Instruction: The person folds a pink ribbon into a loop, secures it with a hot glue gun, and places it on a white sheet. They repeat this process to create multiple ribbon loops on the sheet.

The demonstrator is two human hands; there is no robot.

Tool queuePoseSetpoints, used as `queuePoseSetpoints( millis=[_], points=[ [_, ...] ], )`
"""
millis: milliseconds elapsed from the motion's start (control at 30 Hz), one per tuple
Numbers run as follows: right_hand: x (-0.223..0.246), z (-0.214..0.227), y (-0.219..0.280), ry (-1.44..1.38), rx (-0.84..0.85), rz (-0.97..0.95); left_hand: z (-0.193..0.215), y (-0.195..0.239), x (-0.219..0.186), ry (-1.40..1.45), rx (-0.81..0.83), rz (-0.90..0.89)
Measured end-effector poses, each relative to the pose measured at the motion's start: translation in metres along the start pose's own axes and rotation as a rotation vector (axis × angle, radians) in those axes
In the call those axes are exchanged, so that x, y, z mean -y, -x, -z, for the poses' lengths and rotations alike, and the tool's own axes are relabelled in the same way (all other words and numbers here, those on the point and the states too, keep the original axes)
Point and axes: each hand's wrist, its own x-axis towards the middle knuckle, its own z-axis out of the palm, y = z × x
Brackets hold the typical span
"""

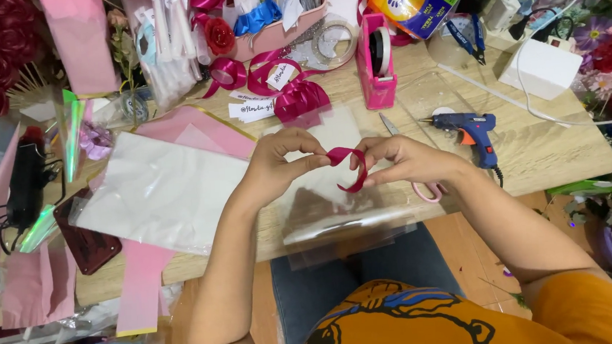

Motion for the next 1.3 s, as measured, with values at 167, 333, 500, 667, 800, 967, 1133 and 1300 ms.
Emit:
queuePoseSetpoints(
  millis=[167, 333, 500, 667, 800, 967, 1133, 1300],
  points=[
    [-0.012, 0.011, -0.006, 0.018, -0.103, -0.035, -0.001, -0.002, 0.002, 0.057, -0.169, 0.042],
    [0.016, 0.025, -0.036, -0.052, -0.225, -0.1, 0.004, -0.009, 0.029, 0.061, -0.317, 0.07],
    [0.006, 0.035, -0.071, 0.021, -0.265, -0.117, 0.004, -0.022, 0.069, 0.063, -0.461, 0.199],
    [-0.071, 0.042, -0.102, -0.097, -0.286, -0.088, 0.005, -0.028, 0.103, 0.003, -0.55, 0.189],
    [-0.094, 0.045, -0.115, -0.086, -0.283, -0.042, 0.008, -0.031, 0.112, -0.029, -0.589, 0.226],
    [-0.07, 0.036, -0.127, -0.161, -0.273, -0.175, 0.011, -0.037, 0.134, 0.032, -0.6, 0.323],
    [-0.095, 0.038, -0.139, -0.218, -0.236, -0.218, 0.01, -0.042, 0.152, 0.103, -0.573, 0.426],
    [-0.114, 0.035, -0.15, -0.238, -0.222, -0.271, 0.004, -0.049, 0.168, 0.262, -0.54, 0.524]
  ],
)
